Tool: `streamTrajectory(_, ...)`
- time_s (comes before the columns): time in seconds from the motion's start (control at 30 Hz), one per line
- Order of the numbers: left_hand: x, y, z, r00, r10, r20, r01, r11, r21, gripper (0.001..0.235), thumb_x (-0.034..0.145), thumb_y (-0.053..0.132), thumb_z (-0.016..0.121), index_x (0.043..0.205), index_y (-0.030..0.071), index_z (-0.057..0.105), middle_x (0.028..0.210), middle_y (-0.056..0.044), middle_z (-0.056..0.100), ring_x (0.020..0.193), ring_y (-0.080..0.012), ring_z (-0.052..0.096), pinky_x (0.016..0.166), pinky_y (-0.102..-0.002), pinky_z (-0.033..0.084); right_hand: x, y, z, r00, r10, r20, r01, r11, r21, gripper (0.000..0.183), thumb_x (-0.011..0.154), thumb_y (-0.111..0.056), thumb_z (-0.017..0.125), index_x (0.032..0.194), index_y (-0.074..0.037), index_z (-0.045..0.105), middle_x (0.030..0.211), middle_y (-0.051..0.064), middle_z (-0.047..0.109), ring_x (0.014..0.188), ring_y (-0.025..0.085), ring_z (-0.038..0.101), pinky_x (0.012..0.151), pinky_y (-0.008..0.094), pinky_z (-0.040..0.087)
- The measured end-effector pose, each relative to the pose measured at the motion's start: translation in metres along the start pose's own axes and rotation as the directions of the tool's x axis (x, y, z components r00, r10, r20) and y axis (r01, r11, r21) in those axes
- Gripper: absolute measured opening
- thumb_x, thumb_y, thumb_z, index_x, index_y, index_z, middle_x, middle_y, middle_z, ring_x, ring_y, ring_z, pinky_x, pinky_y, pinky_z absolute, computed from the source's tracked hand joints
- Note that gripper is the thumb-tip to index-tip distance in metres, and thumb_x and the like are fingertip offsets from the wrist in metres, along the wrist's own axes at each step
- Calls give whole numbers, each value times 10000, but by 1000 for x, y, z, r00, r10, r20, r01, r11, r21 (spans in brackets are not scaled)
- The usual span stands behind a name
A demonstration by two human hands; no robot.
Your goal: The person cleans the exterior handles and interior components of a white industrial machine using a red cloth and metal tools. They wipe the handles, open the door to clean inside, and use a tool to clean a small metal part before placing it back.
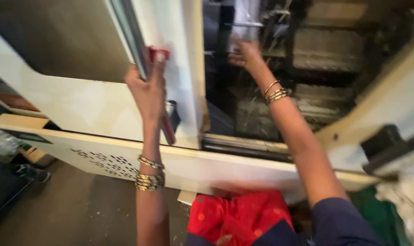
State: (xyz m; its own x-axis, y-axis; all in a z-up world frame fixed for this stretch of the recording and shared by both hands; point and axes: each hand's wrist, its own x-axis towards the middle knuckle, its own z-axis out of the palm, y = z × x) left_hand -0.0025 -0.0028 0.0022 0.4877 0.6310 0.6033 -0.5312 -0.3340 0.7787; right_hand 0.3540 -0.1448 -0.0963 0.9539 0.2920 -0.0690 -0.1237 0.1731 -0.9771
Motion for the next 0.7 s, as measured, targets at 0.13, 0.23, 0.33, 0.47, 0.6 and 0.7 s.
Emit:
streamTrajectory(0.13, -7, -4, -2, 999, 41, 25, -42, 999, 18, 333, 1015, 419, 717, 974, 89, 705, 682, 90, 524, 492, -30, 425, 433, -233, 303, -170, -18, -22, 814, -295, 501, 579, 324, -749, 577, 865, -506, 875, 1312, -197, 681, 1223, 60, 695, 1078, 236, 679, 897, 407, 553)
streamTrajectory(0.23, -6, -8, -3, 1000, 6, 13, -6, 1000, -10, 367, 1042, 446, 749, 988, 85, 717, 615, 67, 435, 479, -47, 419, 424, -256, 270, -314, -46, -70, 723, -387, 573, 631, 32, -775, 511, 832, -439, 831, 1261, -208, 676, 1292, 95, 620, 925, 286, 713, 778, 457, 558)
streamTrajectory(0.33, -7, -13, -2, 997, -76, -16, 75, 996, -45, 388, 1047, 438, 752, 916, 77, 698, 579, 54, 407, 447, -60, 404, 403, -262, 254, -427, -88, -140, 573, -591, 568, 640, -110, -760, 399, 900, -368, 834, 1231, -173, 728, 1302, 100, 634, 921, 262, 707, 766, 399, 578)
streamTrajectory(0.47, -9, -15, 5, 1000, -7, 14, 8, 998, -63, 391, 1077, 409, 741, 964, 37, 704, 735, 18, 602, 495, -81, 413, 413, -257, 265, -502, -138, -254, 510, -798, 321, 377, -128, -917, 269, 957, -170, 848, 1152, -44, 712, 1337, 144, 643, 879, 161, 702, 613, 268, 530)
streamTrajectory(0.6, -20, -9, 22, 995, 91, 42, -87, 992, -91, 385, 1085, 392, 736, 1000, 17, 709, 849, -33, 720, 468, -74, 423, 421, -253, 293, -502, -149, -367, 460, -865, 199, 269, -78, -960, 241, 1024, -60, 761, 1187, 17, 601, 1318, 122, 638, 1090, 232, 660, 841, 315, 537)
streamTrajectory(0.7, -33, 1, 41, 999, -47, -6, 47, 999, -22, 410, 1041, 428, 722, 861, 61, 697, 596, 4, 423, 426, -43, 396, 401, -241, 266, -471, -148, -428, 487, -843, 227, 319, -69, -945, 304, 1028, -90, 735, 1255, 9, 557, 1235, 85, 635, 1139, 236, 637, 968, 354, 521)
